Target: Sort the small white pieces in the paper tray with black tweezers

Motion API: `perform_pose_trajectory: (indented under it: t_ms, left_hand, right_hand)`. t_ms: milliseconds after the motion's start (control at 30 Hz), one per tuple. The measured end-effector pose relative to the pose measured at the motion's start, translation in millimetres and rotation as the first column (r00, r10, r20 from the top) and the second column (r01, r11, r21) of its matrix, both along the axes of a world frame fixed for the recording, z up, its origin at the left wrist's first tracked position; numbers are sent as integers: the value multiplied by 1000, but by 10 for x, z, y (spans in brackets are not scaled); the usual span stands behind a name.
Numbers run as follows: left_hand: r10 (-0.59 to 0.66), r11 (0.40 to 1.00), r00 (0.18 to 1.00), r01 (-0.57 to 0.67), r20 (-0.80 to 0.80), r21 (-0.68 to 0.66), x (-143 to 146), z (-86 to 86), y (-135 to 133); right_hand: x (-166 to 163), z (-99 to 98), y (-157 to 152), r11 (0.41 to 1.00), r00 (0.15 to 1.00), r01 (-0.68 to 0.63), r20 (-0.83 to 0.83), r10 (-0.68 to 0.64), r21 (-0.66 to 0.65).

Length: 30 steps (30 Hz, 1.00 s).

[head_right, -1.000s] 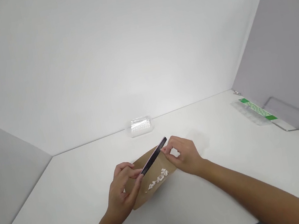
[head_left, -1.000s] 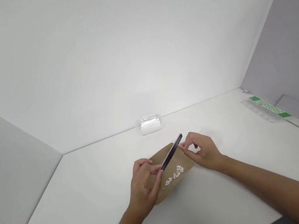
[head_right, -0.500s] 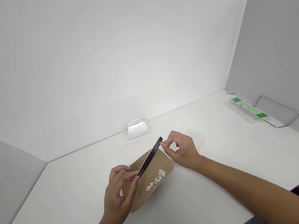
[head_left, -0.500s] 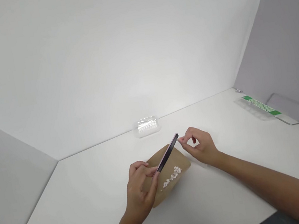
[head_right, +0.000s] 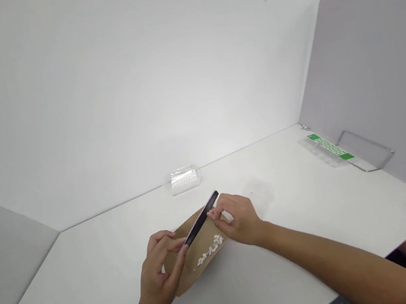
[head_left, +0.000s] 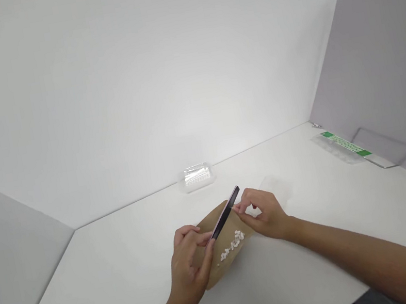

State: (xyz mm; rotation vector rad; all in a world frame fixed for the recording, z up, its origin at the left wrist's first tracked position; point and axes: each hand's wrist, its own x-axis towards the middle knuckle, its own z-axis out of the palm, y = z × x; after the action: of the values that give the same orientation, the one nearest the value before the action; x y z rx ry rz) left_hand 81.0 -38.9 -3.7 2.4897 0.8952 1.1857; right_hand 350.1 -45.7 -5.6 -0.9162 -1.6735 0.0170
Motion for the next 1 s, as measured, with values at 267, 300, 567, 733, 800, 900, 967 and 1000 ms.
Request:
perform_pose_trajectory:
  t_ms: [267,300,567,733,800,900,967,1000]
  left_hand:
    - [-9,999,1000,9,4,35,11,16,-6]
    - [-6,999,1000,6,3,35,10,18,-6]
    - [0,999,1000,0,4,44,14,50,-20]
    - [-1,999,1000,1,-8,43,7,28,-4]
    - [11,999,1000,-11,1,49,-3,25,0]
    - [-1,997,1000,1,3,77,-9,26,1]
    - [-11,996,1000,11,-2,86,-5,22,1]
    - [-11,996,1000,11,-4,86,-3,18,2]
  right_hand:
    - [-44,-19,-14,999,998,41,-50,-43,-33]
    - [-61,-20,-22,1000,1000,15,-18,-15,-12]
    - [-21,-26,14,984,976,170,-132,-176,-54]
    - [-128,-48,-47,996,997,76,18,-77,37]
    - [-113,-32,-46,988,990,141,-35,-140,55]
    - [-70,-8,-26,981,974,193,-123,-189,17]
    - [-68,-7,-20,991,988,135,-79,-133,25]
    - [-74,-10,-21,994,994,100,-47,-98,37]
